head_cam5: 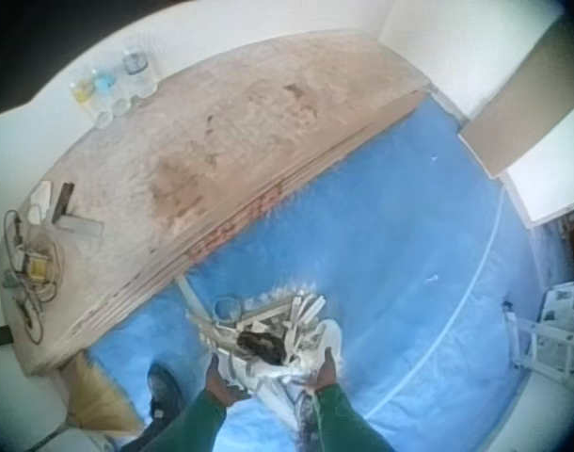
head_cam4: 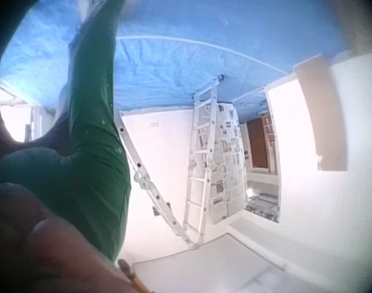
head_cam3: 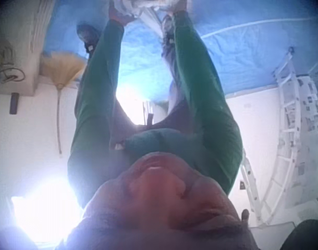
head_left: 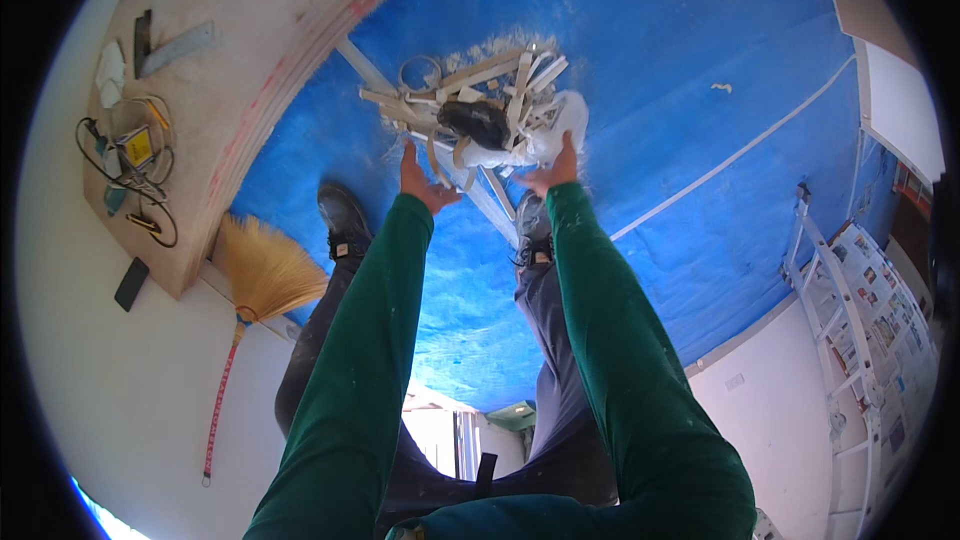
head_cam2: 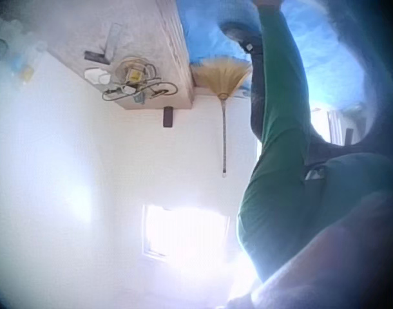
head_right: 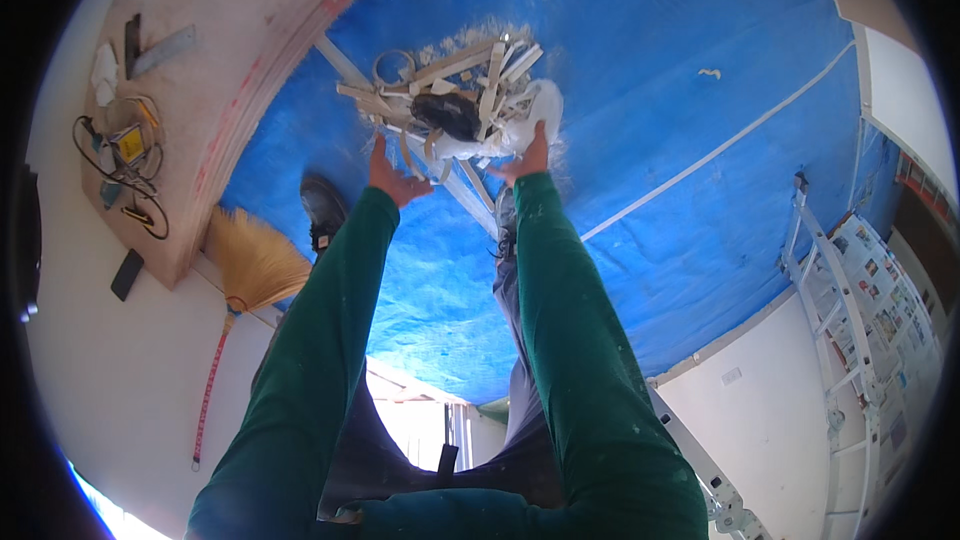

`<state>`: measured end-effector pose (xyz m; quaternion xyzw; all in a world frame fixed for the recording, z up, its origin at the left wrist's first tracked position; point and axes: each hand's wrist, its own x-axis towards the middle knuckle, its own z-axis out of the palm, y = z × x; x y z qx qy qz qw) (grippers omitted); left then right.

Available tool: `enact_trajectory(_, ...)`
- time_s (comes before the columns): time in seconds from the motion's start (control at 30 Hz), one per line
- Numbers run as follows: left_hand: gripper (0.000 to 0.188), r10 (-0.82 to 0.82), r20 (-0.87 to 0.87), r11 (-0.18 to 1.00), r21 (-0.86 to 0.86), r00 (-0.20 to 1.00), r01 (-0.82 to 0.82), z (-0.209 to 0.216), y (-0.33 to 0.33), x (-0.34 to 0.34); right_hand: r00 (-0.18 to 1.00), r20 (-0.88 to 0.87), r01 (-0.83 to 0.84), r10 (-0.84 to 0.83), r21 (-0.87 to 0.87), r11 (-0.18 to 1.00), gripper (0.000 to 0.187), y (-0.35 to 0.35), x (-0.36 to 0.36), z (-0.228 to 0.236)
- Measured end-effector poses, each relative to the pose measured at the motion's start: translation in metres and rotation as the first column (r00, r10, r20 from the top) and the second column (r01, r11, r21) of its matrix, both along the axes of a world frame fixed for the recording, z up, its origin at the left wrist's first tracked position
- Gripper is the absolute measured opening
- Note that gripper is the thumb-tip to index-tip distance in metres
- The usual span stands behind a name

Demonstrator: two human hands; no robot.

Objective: The person sweeps debris on a blue protective floor covering using a broom, gathering the material into a pile. They then pick up the debris by hand and place it into a cloth bag.

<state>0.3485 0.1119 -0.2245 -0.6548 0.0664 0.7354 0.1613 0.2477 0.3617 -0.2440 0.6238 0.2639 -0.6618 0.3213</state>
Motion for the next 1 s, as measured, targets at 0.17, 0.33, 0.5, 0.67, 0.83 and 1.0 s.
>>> enact_trajectory(0.17, 0.096, -0.035, -0.022, 0.999, 0.010, 0.999, 0.035, -0.054, 0.008, -0.026, 0.779, -0.349, -0.236, 0.521, 0.606, 0.759, 0.089, -0.018, -0.045, -0.064)
enact_trajectory(0.33, 0.063, 0.055, -0.067, 0.992, -0.109, 0.996, -0.062, -0.071, 0.021, -0.057, -0.070, 0.107, -0.170, 0.992, 0.978, -0.118, 0.081, -0.093, -0.096, -0.070)
enact_trajectory(0.5, 0.060, -0.089, -0.018, 0.966, -0.247, 0.996, 0.082, -0.088, 0.032, -0.052, -0.710, 0.426, -0.006, 0.561, 0.792, -0.610, 0.082, -0.123, -0.108, -0.042)
enact_trajectory(0.67, 0.100, -0.021, 0.042, 0.954, -0.296, 0.999, 0.033, -0.104, 0.065, -0.036, -0.608, 0.407, -0.205, 0.681, 0.749, -0.631, 0.086, -0.104, -0.056, -0.034)
enact_trajectory(0.83, 0.056, 0.093, -0.213, 0.958, -0.247, 0.973, -0.146, -0.112, 0.083, -0.028, -0.483, 0.207, -0.553, 0.851, 0.681, -0.480, 0.097, -0.088, -0.012, -0.049)
enact_trajectory(1.0, 0.047, -0.067, -0.267, 0.997, -0.061, 0.961, 0.053, -0.075, 0.066, -0.016, -0.185, -0.162, -0.814, 0.969, 0.578, -0.058, 0.099, -0.069, -0.007, -0.049)
